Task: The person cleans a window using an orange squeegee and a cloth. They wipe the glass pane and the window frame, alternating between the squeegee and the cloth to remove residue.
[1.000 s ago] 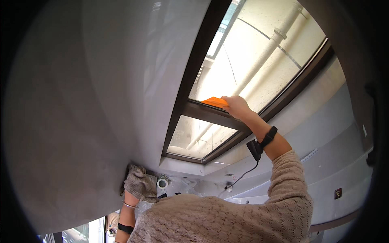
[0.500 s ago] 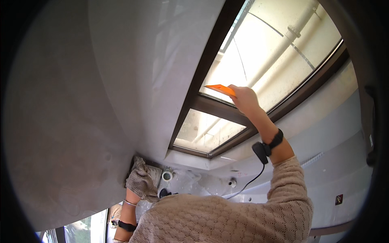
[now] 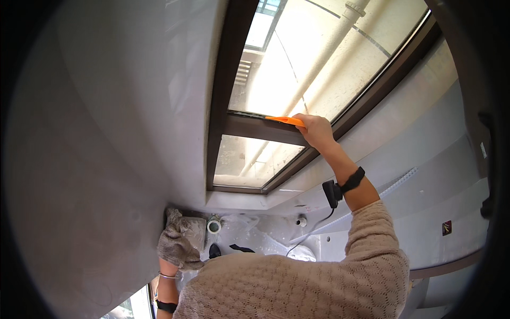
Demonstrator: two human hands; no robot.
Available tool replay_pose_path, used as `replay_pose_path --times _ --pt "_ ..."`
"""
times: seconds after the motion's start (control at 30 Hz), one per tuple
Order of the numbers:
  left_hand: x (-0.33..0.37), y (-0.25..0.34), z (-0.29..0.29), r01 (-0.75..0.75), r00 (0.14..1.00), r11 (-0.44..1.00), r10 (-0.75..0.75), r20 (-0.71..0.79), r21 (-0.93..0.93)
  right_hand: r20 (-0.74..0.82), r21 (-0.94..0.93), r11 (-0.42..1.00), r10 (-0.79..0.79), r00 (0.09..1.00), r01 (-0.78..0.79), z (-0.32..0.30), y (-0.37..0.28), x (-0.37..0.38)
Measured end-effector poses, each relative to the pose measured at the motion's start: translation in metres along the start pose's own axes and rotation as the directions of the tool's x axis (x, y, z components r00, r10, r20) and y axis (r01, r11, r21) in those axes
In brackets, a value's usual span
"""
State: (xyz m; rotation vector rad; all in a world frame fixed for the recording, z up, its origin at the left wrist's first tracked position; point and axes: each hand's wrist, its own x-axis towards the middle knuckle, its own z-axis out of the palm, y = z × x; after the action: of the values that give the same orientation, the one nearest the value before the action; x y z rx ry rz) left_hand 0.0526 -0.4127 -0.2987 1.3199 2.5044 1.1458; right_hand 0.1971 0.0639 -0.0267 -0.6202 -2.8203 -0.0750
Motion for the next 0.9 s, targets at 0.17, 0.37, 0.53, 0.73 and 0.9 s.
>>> replay_pose_path --times 0.17,0.37,0.53,0.73,0.9 --pt "0.007 0.009 -0.002 0.117 0.993 0.975 -0.116 0.017 -0.187 -0.218 -0.148 0.985 0.058 0.974 -0.092 -0.004 0.034 -0.023" --pt "0.017 0.019 -0.007 -0.112 0.990 0.993 0.108 0.092 0.043 -0.175 -0.099 0.995 -0.033 0.984 0.016 -0.010 0.044 -0.039" --pt "0.016 0.013 -0.002 0.014 0.997 0.991 -0.003 0.078 -0.134 -0.306 -0.082 0.993 0.052 0.951 -0.081 -0.008 0.055 -0.043" --pt "0.016 0.005 0.005 0.053 0.995 0.938 -0.022 0.093 -0.342 -0.298 -0.144 0.989 -0.084 0.951 0.043 -0.031 0.046 -0.037" --pt "0.020 0.009 0.005 -0.081 0.991 0.991 0.092 0.100 -0.111 -0.221 -0.164 0.986 -0.005 0.975 -0.032 -0.034 0.034 -0.027"
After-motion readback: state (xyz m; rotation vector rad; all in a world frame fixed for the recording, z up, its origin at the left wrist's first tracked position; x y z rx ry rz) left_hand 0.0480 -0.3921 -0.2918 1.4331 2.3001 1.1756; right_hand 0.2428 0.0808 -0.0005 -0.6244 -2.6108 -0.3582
